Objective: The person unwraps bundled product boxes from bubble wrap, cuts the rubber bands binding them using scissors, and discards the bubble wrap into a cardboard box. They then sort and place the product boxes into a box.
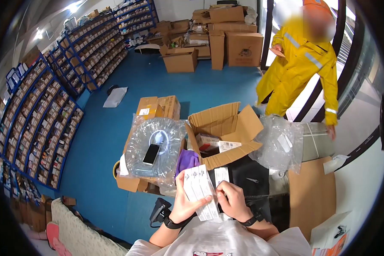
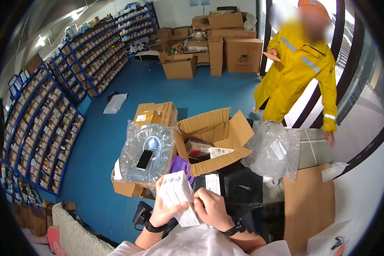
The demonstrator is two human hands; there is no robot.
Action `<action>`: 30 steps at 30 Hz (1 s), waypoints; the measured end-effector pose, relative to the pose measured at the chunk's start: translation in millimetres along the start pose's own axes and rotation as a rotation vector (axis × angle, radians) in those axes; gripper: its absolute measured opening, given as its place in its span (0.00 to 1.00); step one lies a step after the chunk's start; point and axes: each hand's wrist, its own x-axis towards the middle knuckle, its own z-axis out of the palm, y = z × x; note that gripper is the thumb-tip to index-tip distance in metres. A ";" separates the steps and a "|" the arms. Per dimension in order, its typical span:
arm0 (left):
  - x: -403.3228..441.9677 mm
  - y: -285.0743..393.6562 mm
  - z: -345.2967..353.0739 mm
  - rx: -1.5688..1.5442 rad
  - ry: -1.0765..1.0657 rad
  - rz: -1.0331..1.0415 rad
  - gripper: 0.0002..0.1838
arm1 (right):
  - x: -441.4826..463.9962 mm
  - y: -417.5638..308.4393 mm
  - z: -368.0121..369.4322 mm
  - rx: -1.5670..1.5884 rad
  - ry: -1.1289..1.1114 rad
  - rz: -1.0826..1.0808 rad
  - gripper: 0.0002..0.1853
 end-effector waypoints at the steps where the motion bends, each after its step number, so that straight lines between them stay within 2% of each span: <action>1: 0.6 -0.5 0.1 -0.029 0.011 -0.016 0.49 | 3.1 -6.3 1.7 -0.148 0.075 -0.098 0.04; 2: 1.1 -1.0 0.0 -0.056 0.020 -0.032 0.49 | 4.6 -9.1 2.9 -0.295 0.152 -0.197 0.06; 4: 0.9 -3.0 0.0 -0.054 0.027 -0.030 0.49 | 3.6 -4.8 4.6 -0.308 0.157 -0.221 0.09; 6: 0.3 -5.9 -0.9 -0.051 0.035 -0.030 0.49 | 2.8 -6.1 5.7 -0.139 0.178 -0.253 0.11; 10: -2.4 -8.5 3.7 0.070 0.087 0.000 0.51 | 9.4 -16.6 3.1 -0.213 0.191 -0.218 0.14; 12: -5.9 -5.2 6.9 0.077 0.095 0.023 0.52 | 13.3 -8.6 4.7 -0.379 0.175 -0.210 0.16; 15: -6.2 -4.0 5.7 0.298 0.154 0.084 0.52 | 12.7 -6.1 2.9 -0.466 0.164 -0.276 0.14; 17: -7.5 -1.9 6.2 0.338 0.161 0.089 0.52 | 10.8 -5.7 2.5 -0.514 0.147 -0.297 0.14; 19: -8.4 -1.4 5.9 0.376 0.171 0.096 0.52 | 9.4 -4.1 1.1 -0.584 0.148 -0.425 0.12; 23: -9.4 10.8 2.0 0.364 0.052 0.068 0.52 | 10.1 2.2 -5.2 -0.521 0.195 -0.563 0.08; 26: -8.1 16.3 -7.7 0.370 -0.051 0.085 0.51 | 9.0 2.5 -6.4 -0.467 0.270 -0.571 0.08; 30: -7.7 24.3 -18.5 0.278 -0.206 -0.007 0.53 | 5.7 4.6 -5.1 -0.402 0.299 -0.523 0.08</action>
